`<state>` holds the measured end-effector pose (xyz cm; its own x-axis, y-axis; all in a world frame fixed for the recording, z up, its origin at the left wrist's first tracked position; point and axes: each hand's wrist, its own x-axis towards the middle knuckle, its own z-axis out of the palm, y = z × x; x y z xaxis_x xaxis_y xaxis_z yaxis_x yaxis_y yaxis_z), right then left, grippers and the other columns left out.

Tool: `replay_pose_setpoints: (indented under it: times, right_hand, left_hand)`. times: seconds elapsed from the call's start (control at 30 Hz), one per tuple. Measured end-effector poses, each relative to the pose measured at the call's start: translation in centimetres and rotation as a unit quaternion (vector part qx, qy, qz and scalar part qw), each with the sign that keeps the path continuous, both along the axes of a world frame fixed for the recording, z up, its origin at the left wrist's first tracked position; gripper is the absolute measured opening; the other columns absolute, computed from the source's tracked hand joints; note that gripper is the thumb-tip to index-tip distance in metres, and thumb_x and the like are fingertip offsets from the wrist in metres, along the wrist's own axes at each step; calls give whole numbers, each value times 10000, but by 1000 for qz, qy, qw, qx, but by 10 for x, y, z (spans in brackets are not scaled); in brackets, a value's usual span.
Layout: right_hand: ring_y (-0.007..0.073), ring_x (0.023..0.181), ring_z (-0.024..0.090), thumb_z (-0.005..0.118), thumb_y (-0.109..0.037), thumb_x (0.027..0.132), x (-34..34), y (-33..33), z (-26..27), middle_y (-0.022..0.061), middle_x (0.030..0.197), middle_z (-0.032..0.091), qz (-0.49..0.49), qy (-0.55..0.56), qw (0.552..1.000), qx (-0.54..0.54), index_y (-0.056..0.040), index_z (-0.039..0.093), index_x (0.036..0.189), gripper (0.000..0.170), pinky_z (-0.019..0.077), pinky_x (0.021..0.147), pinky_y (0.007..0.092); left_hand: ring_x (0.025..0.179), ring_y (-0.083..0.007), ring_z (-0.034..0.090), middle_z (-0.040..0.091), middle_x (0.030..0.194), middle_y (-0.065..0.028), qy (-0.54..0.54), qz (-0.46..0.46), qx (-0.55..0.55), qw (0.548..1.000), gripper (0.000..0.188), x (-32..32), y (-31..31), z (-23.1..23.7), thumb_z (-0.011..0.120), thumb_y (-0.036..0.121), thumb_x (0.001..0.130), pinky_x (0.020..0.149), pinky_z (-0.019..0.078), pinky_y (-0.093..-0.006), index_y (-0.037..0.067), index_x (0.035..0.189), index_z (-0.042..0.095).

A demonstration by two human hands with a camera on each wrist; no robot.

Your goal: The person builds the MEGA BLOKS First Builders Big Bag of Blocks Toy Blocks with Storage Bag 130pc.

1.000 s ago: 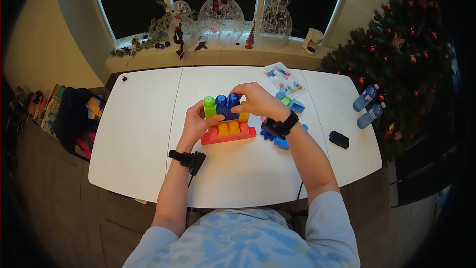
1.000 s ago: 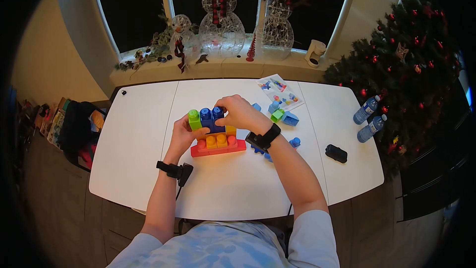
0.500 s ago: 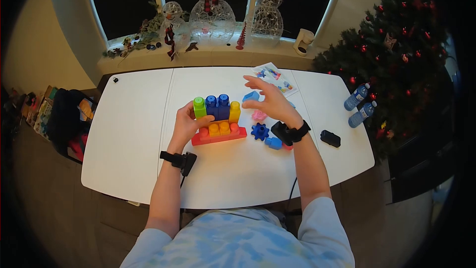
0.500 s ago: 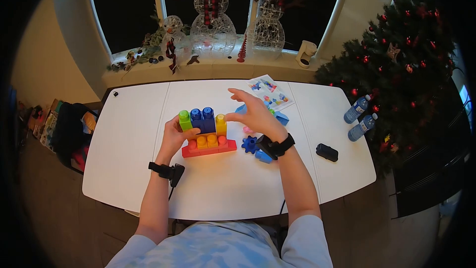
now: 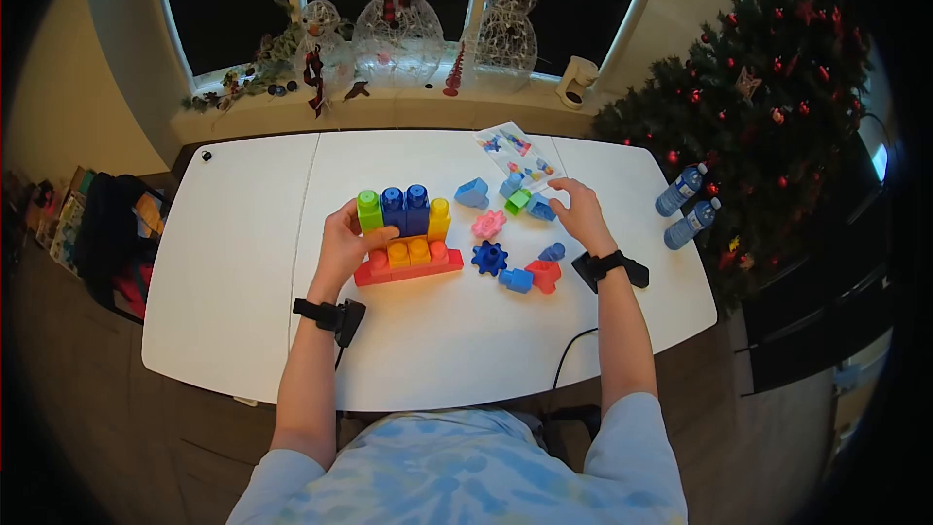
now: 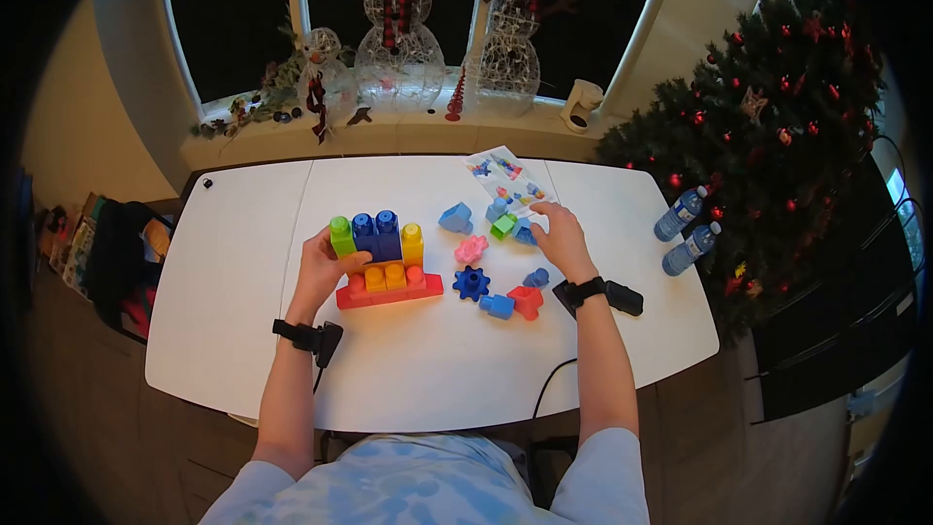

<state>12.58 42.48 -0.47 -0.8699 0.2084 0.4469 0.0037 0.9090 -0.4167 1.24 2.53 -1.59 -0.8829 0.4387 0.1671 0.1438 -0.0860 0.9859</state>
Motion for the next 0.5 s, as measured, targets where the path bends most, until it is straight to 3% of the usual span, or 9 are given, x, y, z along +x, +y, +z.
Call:
replay_pose_setpoints:
  times: [0.07, 0.1, 0.13, 0.2, 0.23, 0.27, 0.33, 0.5]
  right_hand:
    - [374, 1133, 661, 739, -229, 866, -27, -9, 8, 179, 1138, 730, -15, -34, 999, 13, -23, 722, 1113, 322, 539, 964, 448]
    - [358, 1123, 671, 790, -346, 813, -44, -6, 4, 177, 1181, 724, -36, -82, 996, 24, -44, 728, 1145, 454, 542, 962, 451]
    - [358, 1123, 671, 790, -346, 813, -59, -5, 1, 177, 1181, 724, -33, -78, 996, 23, -44, 728, 1145, 454, 542, 962, 451]
    - [326, 1128, 683, 827, -480, 741, -85, -4, -6, 163, 1232, 719, -87, -258, 956, 106, -58, 729, 1180, 617, 557, 951, 439]
    - [303, 1146, 689, 862, -560, 656, -96, -7, -9, 146, 1236, 724, -118, -313, 936, 105, -55, 727, 1196, 752, 568, 938, 428]
    - [303, 1146, 689, 862, -560, 656, -101, -7, -12, 146, 1236, 724, -114, -310, 938, 104, -55, 727, 1196, 752, 568, 938, 428]
    - [304, 1153, 693, 902, -533, 611, -107, -10, -16, 136, 1226, 729, -117, -421, 894, 100, -48, 722, 1202, 785, 572, 930, 424]
    - [298, 1150, 696, 945, -452, 575, -98, -24, -13, 155, 1225, 722, -101, -426, 893, 100, -37, 665, 1271, 858, 563, 943, 408]
  left_hand:
    - [950, -138, 690, 729, 1026, -53, 14, 5, -14, 1000, 356, -1, 0, 0, 830, -18, 821, 886, 592, -314, 2, 1136, 665]
    - [955, -146, 694, 730, 1039, -59, 24, 8, -27, 999, 359, -1, 0, -1, 818, -35, 827, 890, 603, -324, 2, 1149, 665]
    - [955, -146, 694, 730, 1039, -59, 28, 11, -28, 999, 359, -1, 0, 1, 818, -35, 827, 890, 603, -324, 2, 1149, 665]
    - [950, -146, 696, 731, 1043, -60, 10, 3, -25, 1000, 345, 1, 0, 3, 814, -40, 830, 889, 604, -326, 2, 1138, 665]
    - [950, -146, 696, 731, 1043, -60, 13, 7, -27, 1000, 345, 0, 0, 1, 814, -40, 830, 889, 604, -326, 2, 1138, 665]
    - [946, -146, 698, 732, 1041, -62, 19, 5, -24, 1000, 342, -2, 0, -2, 813, -40, 832, 883, 606, -326, 1, 1137, 663]
    - [943, -146, 699, 732, 1040, -64, 27, 7, -22, 999, 339, -4, 0, -5, 811, -41, 834, 878, 608, -326, 0, 1135, 662]
    - [940, -148, 701, 731, 1033, -65, 23, 4, -22, 999, 349, -3, -2, -4, 816, -27, 838, 851, 610, -317, -5, 1146, 654]
